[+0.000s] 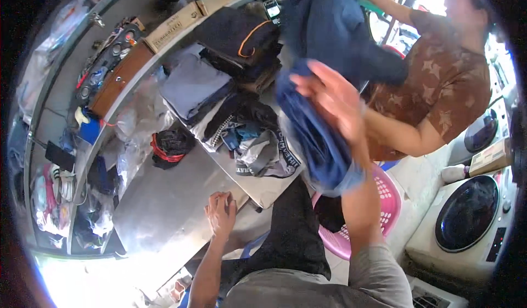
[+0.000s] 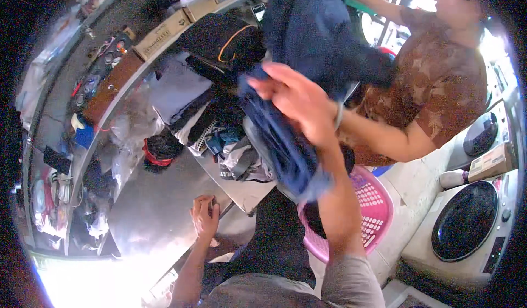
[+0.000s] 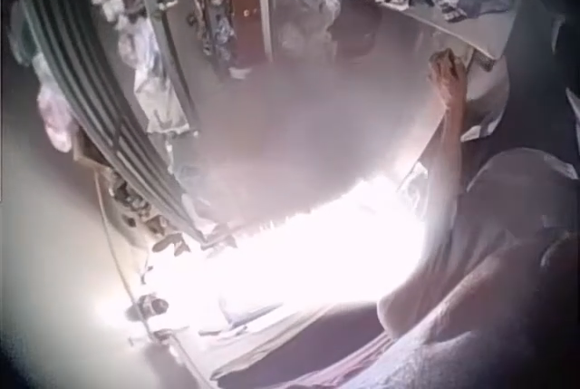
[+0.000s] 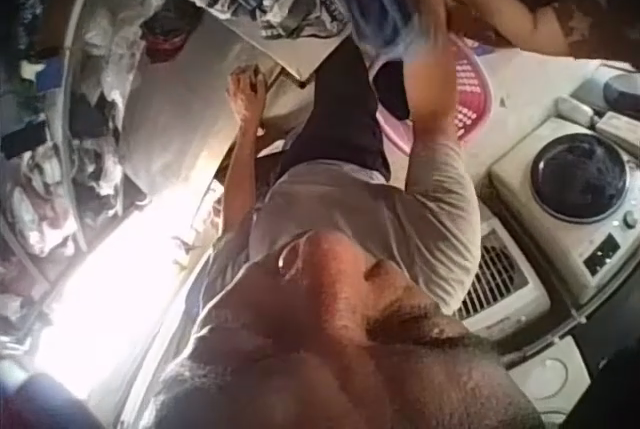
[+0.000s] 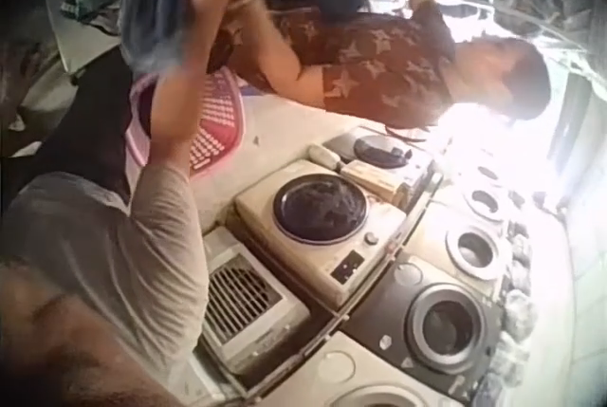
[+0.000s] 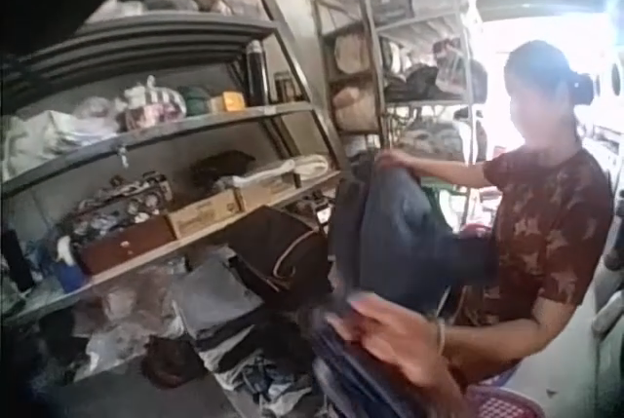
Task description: Fold various pieces of laundry on a metal table.
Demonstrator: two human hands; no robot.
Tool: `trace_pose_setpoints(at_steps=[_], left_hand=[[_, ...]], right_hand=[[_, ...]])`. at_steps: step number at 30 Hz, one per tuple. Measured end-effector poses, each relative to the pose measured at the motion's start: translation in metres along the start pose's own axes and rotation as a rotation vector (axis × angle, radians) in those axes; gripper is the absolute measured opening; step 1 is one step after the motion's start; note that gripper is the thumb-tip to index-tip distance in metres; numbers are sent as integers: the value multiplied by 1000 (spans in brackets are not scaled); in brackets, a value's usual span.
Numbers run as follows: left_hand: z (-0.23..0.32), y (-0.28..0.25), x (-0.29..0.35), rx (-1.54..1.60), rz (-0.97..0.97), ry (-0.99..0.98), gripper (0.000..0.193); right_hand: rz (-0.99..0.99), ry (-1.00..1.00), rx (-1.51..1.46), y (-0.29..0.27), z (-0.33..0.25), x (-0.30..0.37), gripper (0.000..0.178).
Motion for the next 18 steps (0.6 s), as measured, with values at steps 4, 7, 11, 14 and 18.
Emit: trace_pose_setpoints(at_steps=[4, 7, 11, 14, 18], left_hand=[[-1, -8, 0, -34, 17, 22, 30], [-6, -13, 6, -47, 16, -2, 31], [-7, -19, 9, -25, -13, -20, 29], [-21, -5, 2, 35, -41, -57, 23], [-33, 17, -33, -168, -55, -159, 22]], right_hand=[[-11, 99, 963, 3, 64, -43, 46], [7, 26, 1139, 24, 74, 11, 36], [141, 414, 828, 68, 100, 147, 29], [-168, 656, 699, 133, 136, 200, 25], [-663, 164, 841, 242, 206, 240, 44]])
Point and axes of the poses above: each hand's wrist, its own x-axis away from the middle knuckle, its own y-axis out of the palm, z = x × y, the point moved 1 cm from there along -x, towards the middle knuckle, and after that the axes turned 7 degrees about -y, right-handed, at the moved point
